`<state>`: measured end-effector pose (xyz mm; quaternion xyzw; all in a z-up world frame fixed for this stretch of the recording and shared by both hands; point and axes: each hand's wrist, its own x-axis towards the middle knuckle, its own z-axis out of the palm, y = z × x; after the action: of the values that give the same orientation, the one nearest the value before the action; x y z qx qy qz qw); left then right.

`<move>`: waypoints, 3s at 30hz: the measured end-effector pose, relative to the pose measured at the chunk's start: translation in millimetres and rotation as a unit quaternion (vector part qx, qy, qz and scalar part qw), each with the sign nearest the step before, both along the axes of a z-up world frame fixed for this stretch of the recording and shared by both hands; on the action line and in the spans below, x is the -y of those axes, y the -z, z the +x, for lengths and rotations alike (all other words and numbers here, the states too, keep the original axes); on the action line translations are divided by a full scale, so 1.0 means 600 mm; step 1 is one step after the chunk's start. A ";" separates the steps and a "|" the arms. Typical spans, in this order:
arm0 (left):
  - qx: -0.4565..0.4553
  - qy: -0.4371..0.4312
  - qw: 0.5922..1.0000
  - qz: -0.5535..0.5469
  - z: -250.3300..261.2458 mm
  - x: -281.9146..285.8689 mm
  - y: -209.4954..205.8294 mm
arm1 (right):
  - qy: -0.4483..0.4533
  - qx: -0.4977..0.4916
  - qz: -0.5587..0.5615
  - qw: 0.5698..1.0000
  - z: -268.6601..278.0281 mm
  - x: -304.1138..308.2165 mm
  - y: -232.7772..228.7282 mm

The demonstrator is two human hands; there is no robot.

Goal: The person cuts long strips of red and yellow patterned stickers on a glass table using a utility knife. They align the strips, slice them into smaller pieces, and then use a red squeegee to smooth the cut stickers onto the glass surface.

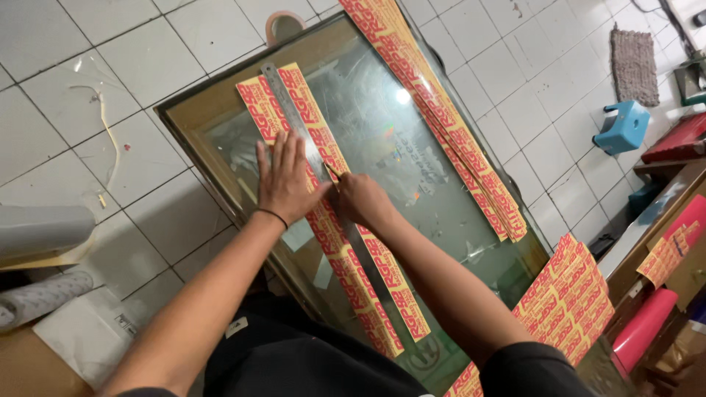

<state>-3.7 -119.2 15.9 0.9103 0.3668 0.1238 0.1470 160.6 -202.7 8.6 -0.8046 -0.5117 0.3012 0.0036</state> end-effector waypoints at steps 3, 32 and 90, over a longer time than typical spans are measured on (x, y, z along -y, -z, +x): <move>-0.031 0.035 0.998 -0.038 -0.024 0.092 -0.002 | -0.041 -0.002 0.028 0.999 0.017 -0.006 0.021; -0.210 0.014 0.977 -0.041 0.008 0.110 -0.012 | 0.119 -0.111 -0.007 0.987 -0.054 0.343 -0.058; -0.174 0.048 0.981 -0.071 -0.016 0.366 0.002 | 0.137 0.035 0.016 0.990 -0.126 0.780 -0.137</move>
<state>-13.0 -338.8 14.7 0.9215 0.3507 -0.0706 0.1512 84.8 -670.6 90.8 -0.8771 -0.4014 0.2609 0.0400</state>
